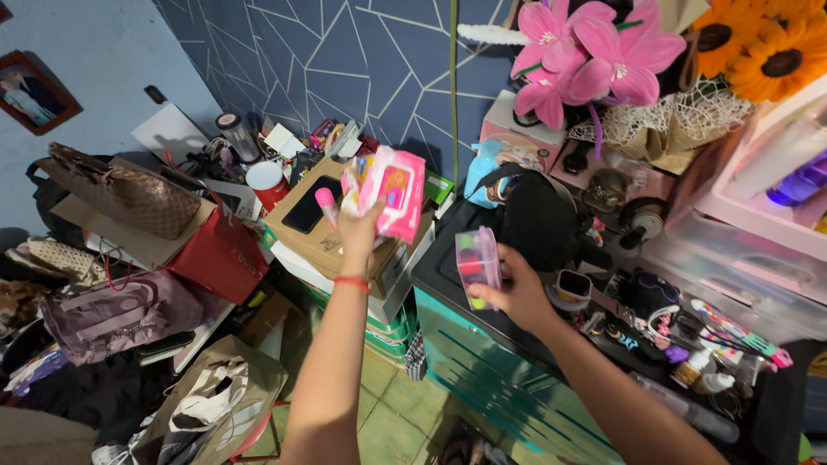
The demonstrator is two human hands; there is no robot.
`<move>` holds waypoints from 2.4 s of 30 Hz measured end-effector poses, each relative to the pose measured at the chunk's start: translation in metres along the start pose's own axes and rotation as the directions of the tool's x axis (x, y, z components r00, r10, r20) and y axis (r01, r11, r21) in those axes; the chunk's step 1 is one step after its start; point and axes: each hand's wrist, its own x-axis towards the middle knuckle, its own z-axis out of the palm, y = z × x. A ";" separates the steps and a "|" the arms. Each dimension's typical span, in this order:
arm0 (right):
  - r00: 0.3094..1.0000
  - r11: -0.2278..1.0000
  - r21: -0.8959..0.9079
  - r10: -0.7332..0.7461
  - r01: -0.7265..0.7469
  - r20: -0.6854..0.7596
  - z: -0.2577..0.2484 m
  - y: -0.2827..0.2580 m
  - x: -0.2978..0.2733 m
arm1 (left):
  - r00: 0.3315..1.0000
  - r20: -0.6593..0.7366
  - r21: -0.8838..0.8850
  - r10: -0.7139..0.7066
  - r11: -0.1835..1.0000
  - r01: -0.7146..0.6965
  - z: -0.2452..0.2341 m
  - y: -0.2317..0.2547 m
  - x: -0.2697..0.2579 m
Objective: The person organizes items on a cluttered vanity, moving a lamp, a spray bottle, and several watches. They pick up and compare two watches, then place them into a small drawer. Finally, they handle a small plastic bag containing a pink item.
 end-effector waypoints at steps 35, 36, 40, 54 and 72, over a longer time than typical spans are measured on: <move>1.000 0.989 -0.145 0.030 -0.029 -0.001 0.027 -0.004 0.018 | 0.994 -0.072 0.910 -0.085 -0.413 0.030 0.017 -0.121 0.093; 0.997 0.992 -0.103 0.072 -0.073 -0.022 0.030 -0.004 0.031 | 1.000 -0.015 0.921 0.007 -0.390 0.017 0.018 -0.111 0.088; 0.992 0.993 0.076 -0.092 0.086 0.084 0.047 -0.006 0.099 | 0.952 0.149 0.986 0.267 -0.118 -0.121 0.016 -0.069 0.048; 0.983 0.518 -0.851 -0.184 0.085 -0.014 0.145 0.063 0.302 | 0.922 -0.377 0.768 -0.083 0.528 0.362 -0.067 0.017 -0.173; 0.832 0.454 -0.856 -0.552 0.248 -0.052 -0.025 -0.134 0.054 | 0.996 0.023 0.657 0.082 0.750 -0.076 0.004 0.013 -0.167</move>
